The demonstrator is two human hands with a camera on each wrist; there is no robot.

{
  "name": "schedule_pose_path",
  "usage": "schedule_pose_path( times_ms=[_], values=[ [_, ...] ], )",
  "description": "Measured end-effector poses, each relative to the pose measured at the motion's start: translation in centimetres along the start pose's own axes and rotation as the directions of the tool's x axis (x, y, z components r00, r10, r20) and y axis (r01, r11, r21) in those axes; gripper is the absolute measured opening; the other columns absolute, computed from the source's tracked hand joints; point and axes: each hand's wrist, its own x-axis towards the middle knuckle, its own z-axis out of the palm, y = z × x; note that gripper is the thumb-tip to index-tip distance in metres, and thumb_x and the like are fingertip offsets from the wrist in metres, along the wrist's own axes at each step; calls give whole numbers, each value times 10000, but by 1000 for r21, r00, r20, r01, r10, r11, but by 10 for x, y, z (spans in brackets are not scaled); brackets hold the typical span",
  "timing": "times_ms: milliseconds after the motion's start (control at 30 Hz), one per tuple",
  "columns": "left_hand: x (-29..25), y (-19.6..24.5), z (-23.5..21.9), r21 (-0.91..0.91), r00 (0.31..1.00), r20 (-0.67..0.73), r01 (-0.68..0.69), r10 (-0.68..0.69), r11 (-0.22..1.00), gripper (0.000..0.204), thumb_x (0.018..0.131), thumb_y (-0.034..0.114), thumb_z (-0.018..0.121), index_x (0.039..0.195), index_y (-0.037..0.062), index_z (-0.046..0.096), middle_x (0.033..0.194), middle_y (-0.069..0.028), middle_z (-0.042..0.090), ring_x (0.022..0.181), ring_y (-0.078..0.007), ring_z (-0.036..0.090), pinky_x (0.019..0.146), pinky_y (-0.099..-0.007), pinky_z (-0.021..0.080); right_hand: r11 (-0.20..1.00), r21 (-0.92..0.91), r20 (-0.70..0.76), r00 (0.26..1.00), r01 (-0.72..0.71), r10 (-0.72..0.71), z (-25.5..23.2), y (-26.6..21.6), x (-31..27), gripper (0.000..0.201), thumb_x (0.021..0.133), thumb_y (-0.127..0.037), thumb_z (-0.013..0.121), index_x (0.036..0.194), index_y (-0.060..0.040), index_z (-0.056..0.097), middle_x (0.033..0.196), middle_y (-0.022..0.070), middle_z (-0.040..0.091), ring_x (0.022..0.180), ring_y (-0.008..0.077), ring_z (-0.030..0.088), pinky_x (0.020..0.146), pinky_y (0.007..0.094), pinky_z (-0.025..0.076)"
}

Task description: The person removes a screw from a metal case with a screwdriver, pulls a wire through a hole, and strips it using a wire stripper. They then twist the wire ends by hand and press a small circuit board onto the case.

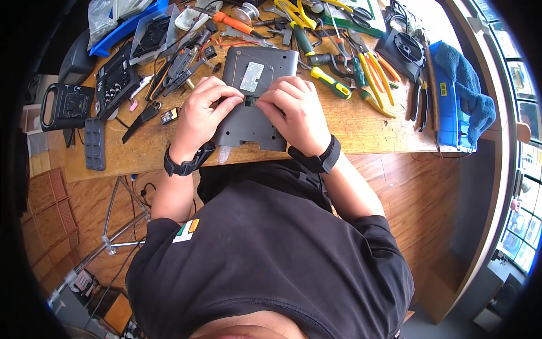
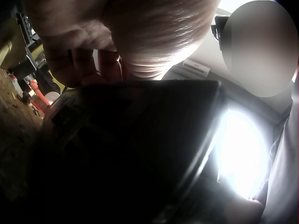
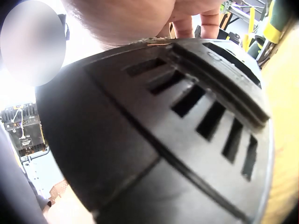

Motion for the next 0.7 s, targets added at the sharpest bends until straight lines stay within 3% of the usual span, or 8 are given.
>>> schedule_pose_path(
  times_ms=[700],
  values=[
    [1, 2, 0, 29, 1000, 15, 2, -3, 1000, 91, 880, 87, 779, 963, 51, 770, 875, -54, 683, 889, -232, 621, 788, -343, 500, 999, 28, 32, 999, -31, 30, 0, -6, 2, 91, 886, -151, 750, 965, -115, 726, 944, 0, 685, 960, 211, 623, 866, 358, 416]
  ],
)
